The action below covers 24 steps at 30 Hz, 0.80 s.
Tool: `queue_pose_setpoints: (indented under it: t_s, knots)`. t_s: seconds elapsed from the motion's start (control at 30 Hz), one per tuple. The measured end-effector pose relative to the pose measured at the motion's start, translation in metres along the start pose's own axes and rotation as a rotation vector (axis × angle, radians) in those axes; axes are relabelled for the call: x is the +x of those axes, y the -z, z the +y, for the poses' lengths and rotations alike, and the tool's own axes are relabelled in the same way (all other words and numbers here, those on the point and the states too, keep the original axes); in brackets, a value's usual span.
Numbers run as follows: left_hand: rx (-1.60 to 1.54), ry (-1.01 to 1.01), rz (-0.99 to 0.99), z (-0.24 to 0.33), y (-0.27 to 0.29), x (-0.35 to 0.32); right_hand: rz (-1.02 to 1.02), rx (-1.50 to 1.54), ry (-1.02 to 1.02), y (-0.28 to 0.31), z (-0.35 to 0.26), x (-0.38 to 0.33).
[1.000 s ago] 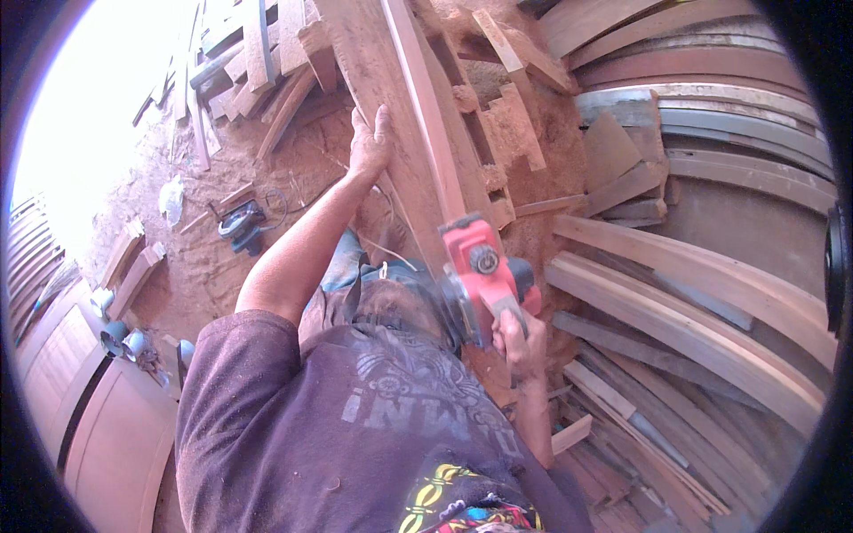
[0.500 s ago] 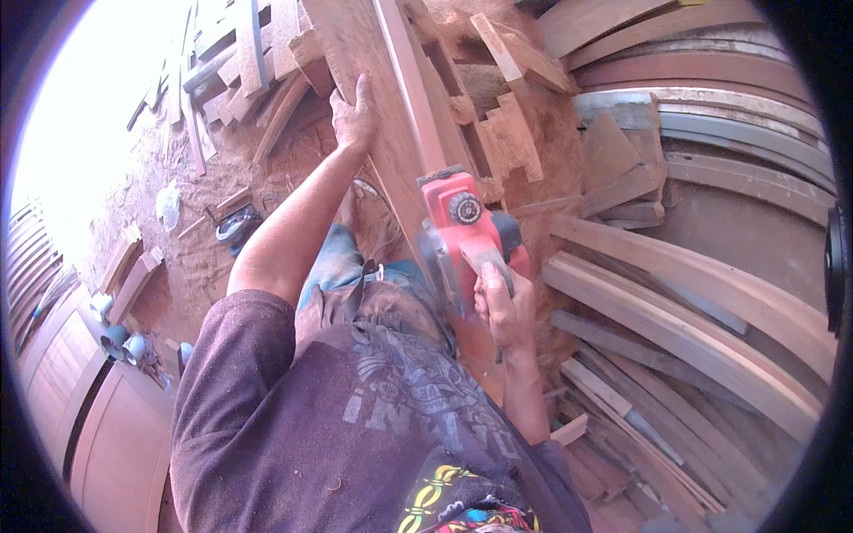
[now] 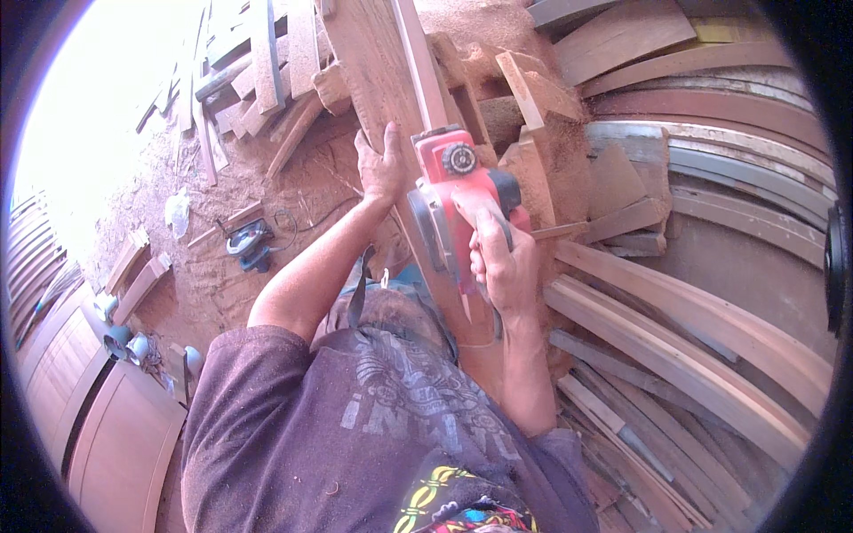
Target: The person uses a circular saw to cut a wooden plank on a workbench, then switches to an electric sander to smooth the cut edges. The person handles the plank and tools directly, moving the plank to align cuts and sanding multiple edges.
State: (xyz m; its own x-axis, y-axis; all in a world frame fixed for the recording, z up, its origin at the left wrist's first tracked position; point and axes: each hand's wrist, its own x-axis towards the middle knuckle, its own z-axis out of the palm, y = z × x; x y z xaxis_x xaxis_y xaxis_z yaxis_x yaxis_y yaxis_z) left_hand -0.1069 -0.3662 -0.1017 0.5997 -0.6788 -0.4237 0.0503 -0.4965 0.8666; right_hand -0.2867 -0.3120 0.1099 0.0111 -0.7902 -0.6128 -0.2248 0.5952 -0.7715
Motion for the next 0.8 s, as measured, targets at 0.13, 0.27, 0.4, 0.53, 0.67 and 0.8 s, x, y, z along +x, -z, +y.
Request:
queue_pose_setpoints:
  t_s: [0.13, 0.27, 0.4, 0.53, 0.67, 0.8]
  knots:
    - [-0.027, -0.005, -0.042, 0.000, 0.003, 0.001, -0.020, 0.005, 0.035, -0.015, -0.025, 0.033]
    - [0.022, -0.005, 0.006, -0.005, -0.001, 0.001, -0.036, 0.014, 0.051, -0.025, -0.041, 0.055]
    - [-0.010, -0.024, -0.055, -0.007, 0.001, -0.001, -0.016, 0.032, 0.113, -0.038, -0.059, 0.078]
    - [-0.005, -0.077, -0.036, -0.005, 0.000, -0.004, -0.015, 0.082, 0.138, -0.052, -0.086, 0.100]
    - [0.025, -0.049, -0.042, -0.006, 0.001, -0.003, -0.023, 0.086, 0.156, -0.061, -0.100, 0.122]
    - [0.054, -0.046, -0.044, -0.001, 0.002, -0.007, -0.001, 0.057, 0.118, -0.069, -0.118, 0.139]
